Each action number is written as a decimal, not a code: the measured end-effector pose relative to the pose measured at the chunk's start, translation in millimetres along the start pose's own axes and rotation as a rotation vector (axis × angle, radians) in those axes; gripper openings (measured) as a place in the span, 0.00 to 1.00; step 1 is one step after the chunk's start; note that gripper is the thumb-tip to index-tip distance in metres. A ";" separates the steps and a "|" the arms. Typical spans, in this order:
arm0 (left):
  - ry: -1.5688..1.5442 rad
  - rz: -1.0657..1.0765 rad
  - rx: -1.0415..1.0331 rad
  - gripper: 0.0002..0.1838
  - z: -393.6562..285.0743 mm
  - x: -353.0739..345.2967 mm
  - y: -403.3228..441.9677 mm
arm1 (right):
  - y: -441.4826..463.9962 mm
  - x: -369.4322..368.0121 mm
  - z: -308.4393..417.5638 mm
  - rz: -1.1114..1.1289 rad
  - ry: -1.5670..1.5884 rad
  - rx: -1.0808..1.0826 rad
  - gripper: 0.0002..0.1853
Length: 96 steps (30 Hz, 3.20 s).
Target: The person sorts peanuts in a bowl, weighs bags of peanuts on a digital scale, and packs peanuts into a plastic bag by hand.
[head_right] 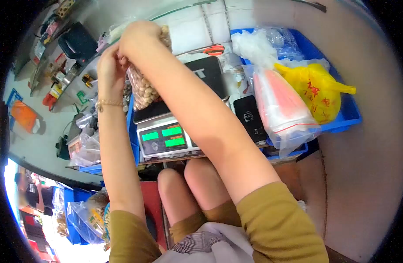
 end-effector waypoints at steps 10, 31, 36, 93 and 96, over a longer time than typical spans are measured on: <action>0.319 -0.189 0.162 0.06 -37.0 101.3 -29.3 | 10.8 -63.0 96.3 -0.110 -0.041 0.434 0.13; 0.135 -0.021 -0.014 0.44 16.6 102.5 -29.5 | 20.4 -43.5 -3.2 -0.189 0.608 0.762 0.10; 0.081 0.136 -0.307 0.50 21.7 79.7 -45.5 | 34.4 -67.1 19.7 -0.351 0.688 0.650 0.20; 1.030 0.031 -0.771 0.27 126.3 -51.5 -223.8 | -60.7 -155.2 -232.6 -0.307 1.554 -0.627 0.13; 0.905 0.075 -0.733 0.25 130.9 -49.0 -258.8 | -66.0 -146.7 -233.4 -0.320 1.472 -0.673 0.19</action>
Point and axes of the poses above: each hand's wrist, its own y-axis towards the middle knuckle, its own x-axis out of the back of the hand, z = x × y, the point moved 6 cm from there along y, towards the middle knuckle, and after that the axes turned 5 degrees about -z, right-handed, at the moved point
